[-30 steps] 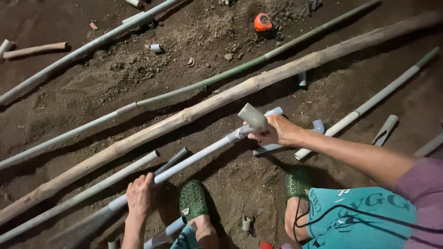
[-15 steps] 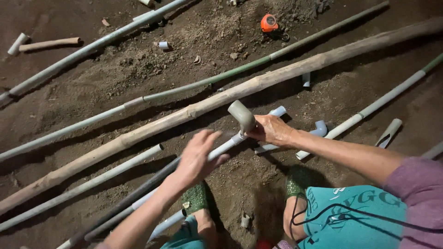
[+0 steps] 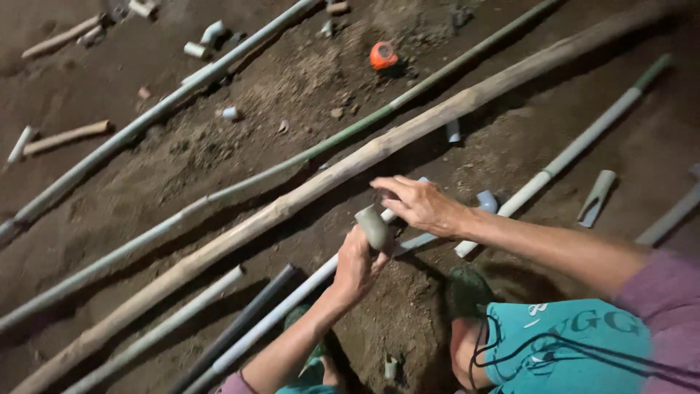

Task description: The person sits on the ground and assembles PVC pipes by hand. They connect a pipe elbow to a straight pipe, then insert a long pipe into the elbow. The person continues to connect various pipe segments and fittings together.

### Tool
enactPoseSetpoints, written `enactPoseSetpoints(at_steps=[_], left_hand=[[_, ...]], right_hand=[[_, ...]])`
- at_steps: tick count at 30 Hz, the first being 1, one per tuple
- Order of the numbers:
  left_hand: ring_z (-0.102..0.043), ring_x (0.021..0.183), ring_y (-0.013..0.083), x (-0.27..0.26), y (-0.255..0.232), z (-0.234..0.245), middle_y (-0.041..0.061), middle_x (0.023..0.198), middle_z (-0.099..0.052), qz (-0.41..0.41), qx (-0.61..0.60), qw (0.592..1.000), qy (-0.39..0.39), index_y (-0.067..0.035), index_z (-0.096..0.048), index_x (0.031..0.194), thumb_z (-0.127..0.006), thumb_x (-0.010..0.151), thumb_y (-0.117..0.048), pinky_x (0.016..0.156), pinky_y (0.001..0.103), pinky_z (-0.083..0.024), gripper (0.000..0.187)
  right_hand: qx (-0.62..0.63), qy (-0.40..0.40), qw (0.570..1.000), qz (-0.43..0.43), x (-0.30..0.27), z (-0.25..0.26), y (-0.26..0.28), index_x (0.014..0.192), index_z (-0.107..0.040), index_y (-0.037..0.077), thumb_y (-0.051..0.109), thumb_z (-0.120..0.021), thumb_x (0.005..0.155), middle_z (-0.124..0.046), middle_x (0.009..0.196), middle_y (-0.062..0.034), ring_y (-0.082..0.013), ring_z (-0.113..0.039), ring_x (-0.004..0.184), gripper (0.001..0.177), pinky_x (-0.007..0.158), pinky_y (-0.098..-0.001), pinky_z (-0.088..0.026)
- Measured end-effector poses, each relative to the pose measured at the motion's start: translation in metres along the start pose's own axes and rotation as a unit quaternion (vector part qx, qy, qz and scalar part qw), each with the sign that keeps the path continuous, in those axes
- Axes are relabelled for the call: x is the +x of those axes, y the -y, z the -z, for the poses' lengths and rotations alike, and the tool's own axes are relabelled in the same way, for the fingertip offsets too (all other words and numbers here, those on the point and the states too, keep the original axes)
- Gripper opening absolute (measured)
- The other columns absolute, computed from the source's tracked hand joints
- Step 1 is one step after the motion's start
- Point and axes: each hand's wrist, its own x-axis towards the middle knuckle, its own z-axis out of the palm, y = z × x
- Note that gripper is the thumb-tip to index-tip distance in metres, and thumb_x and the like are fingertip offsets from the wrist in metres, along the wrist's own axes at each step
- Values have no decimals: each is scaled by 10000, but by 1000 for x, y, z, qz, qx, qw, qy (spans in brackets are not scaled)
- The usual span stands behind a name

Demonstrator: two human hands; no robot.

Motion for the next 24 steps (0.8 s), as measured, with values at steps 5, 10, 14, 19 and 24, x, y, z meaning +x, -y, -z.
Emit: enactPoseSetpoints(at_steps=[5,10,14,19,24], left_hand=[[-638,944,465,-7,14,-12,203,968,-613,-51,29,998,-2,-15,-611,1006,-782,855,-124,819,560,-534,253],[-674,1065,281,-8,21,-5,15,1128,-647,-59,58,996,36,-358,-798,1008,-760,865,-191,995,412,-555,223],[-660,983,365,-9,32,-8,130,990,-602,-2,81,996,-46,-141,-651,1038,-817,792,-180,928,496,-552,299],[-694,1064,394,-2,20,37,158,1085,-651,-46,58,994,-85,-30,-632,1218,-770,917,-249,948,509,-578,397],[-681,1053,417,-8,28,73,186,1077,-649,-21,80,992,-95,-2,-608,1190,-683,986,-412,885,541,-591,464]], right_hand=[[-39,-46,982,177,12,22,37,1544,-492,130,587,-549,1054,-617,1398,-187,-404,-630,1300,673,1074,-541,-541],[-219,-31,909,353,20,3,32,1280,-616,111,591,-285,1136,-620,1168,-93,-328,-602,1231,600,995,-459,-517],[-234,-60,881,408,34,7,54,1080,-645,132,611,-317,1128,-629,1087,-82,-328,-642,1158,583,893,-434,-524],[-269,-75,867,412,51,1,78,1230,-654,109,602,-286,1131,-616,1225,-150,-363,-634,1186,623,922,-439,-521],[-319,-63,849,417,74,-12,87,1371,-626,147,637,-456,1040,-589,1377,-166,-374,-601,1251,614,908,-433,-513]])
